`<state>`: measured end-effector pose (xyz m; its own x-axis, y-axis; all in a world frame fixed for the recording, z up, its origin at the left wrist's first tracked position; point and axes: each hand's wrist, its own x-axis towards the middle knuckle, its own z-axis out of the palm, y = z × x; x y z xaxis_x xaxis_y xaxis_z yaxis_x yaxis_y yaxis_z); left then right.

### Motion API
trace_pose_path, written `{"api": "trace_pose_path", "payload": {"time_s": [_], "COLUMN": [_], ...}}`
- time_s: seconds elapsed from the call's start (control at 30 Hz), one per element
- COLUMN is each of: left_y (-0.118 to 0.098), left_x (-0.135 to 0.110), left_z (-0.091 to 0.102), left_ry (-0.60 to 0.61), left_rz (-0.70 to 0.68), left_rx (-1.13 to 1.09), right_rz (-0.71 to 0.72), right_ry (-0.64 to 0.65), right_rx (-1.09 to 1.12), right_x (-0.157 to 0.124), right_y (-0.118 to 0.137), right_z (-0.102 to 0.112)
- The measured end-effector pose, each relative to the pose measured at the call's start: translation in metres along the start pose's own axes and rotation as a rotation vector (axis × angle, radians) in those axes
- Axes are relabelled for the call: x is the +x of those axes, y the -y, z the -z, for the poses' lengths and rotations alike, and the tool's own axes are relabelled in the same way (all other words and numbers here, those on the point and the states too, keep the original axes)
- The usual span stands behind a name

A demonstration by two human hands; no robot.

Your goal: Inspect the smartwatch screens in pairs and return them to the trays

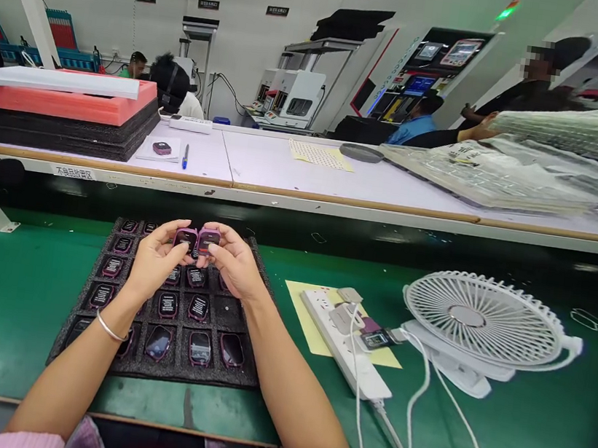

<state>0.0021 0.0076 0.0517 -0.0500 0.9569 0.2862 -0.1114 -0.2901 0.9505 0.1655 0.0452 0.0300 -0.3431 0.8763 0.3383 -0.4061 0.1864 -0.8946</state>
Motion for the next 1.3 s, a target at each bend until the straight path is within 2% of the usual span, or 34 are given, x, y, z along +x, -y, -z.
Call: {"api": "trace_pose_path", "payload": {"time_s": [0.4,0.67,0.77,0.87,0.97,1.07,1.1,1.2,1.3], "left_y": [0.006,0.013,-0.002,-0.035,-0.073,-0.097,-0.101,-0.103,-0.099], "left_x": [0.001,0.006,0.0,-0.016,-0.046,-0.079,-0.089,-0.102,-0.087], "left_z": [0.003,0.007,0.005,0.003,0.002,0.004,0.005,0.008,0.007], "left_ry": [0.037,0.025,0.028,0.102,0.196,0.26,0.253,0.253,0.295], "left_rz": [0.029,0.092,0.099,0.032,-0.075,-0.128,-0.148,-0.21,-0.224], "left_rx": [-0.051,-0.083,-0.112,-0.148,-0.205,-0.222,-0.222,-0.24,-0.249], "right_rz": [0.036,-0.031,-0.052,-0.035,0.025,0.106,0.1,0.142,0.2], "right_ry": [-0.025,-0.055,-0.056,0.005,0.073,0.169,0.189,0.085,0.11], "right_rx": [-0.033,0.019,0.051,0.1,0.116,0.122,0.1,0.038,0.051], "right_x": [0.0,0.001,-0.002,-0.014,-0.04,-0.078,-0.09,-0.117,-0.111], "right_y": [-0.004,-0.005,0.01,0.044,0.087,0.117,0.122,0.127,0.121], "right_z": [0.0,0.002,-0.003,-0.016,-0.034,-0.049,-0.053,-0.061,-0.058]}}
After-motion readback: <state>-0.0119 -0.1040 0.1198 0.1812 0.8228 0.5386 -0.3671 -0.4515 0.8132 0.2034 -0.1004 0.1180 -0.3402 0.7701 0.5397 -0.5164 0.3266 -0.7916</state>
